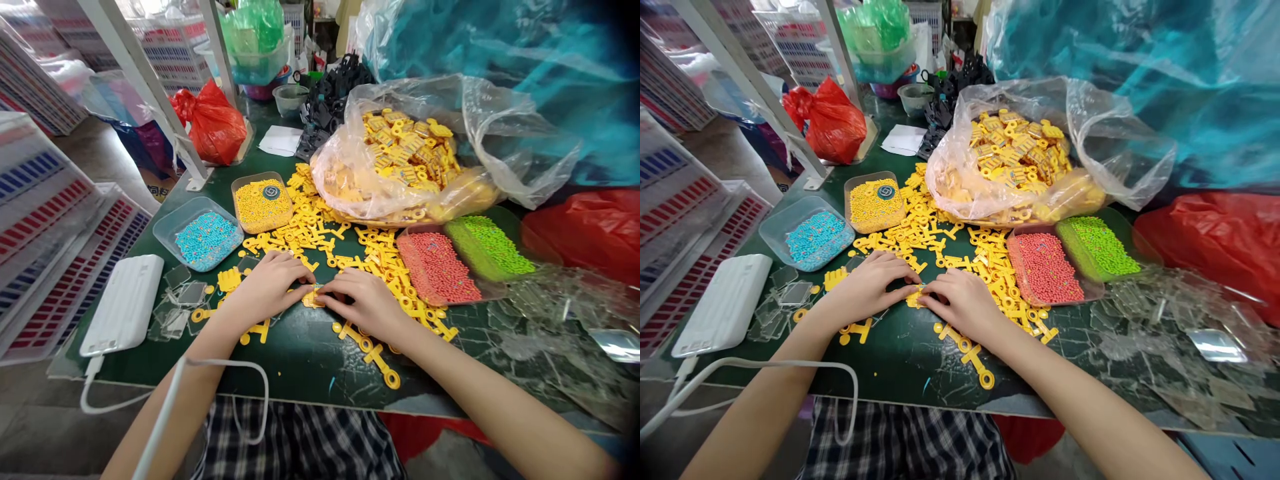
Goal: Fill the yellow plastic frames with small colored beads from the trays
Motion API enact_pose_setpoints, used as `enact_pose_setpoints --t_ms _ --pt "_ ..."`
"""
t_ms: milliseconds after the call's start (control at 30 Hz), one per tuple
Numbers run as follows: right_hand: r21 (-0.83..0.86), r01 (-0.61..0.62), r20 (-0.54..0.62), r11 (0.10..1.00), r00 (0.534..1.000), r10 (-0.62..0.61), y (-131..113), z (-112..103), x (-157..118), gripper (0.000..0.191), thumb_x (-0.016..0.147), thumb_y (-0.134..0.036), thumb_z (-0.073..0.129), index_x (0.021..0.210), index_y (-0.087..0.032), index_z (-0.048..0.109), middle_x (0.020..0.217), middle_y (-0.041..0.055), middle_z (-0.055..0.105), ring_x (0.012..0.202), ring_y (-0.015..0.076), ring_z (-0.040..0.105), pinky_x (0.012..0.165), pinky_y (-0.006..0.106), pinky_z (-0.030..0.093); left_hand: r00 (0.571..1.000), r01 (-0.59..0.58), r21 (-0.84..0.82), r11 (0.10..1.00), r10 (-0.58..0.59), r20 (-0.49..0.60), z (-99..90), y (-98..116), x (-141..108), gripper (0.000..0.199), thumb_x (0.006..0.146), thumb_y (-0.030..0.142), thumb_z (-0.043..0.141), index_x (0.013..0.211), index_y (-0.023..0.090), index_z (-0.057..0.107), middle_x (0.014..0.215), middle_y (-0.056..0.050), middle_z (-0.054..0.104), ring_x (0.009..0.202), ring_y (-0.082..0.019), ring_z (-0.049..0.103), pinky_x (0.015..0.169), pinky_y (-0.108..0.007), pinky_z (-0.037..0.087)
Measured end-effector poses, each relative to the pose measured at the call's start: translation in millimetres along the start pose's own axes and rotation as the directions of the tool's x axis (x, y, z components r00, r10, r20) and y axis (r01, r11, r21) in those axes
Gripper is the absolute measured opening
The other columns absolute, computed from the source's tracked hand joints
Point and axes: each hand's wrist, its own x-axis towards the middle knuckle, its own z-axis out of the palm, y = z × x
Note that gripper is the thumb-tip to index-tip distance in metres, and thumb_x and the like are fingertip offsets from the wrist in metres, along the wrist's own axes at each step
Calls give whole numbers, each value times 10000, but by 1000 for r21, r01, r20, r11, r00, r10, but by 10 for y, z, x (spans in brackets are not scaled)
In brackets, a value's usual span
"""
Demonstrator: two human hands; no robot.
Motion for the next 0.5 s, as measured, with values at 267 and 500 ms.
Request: enact_pose_setpoints --t_ms 267,500 --pt "17 -107 -216 994 970 108 132 -376 7 279 974 -348 491 854 -209 700 843 48 738 789 189 665 711 313 477 1000 6 -21 1000 -7 -15 12 -23 -11 180 961 343 562 964 197 669 979 -34 699 983 -225 583 913 -375 380" --pt "-14 -472 -506 882 764 401 560 -1126 -218 326 918 -472 533 956 -208 718 812 55 731 668 178 641 607 293 464 1000 5 -57 998 -6 -19 104 -111 18 255 952 421 560 1031 208 676 1040 -61 666 1037 -250 567 938 -406 406"
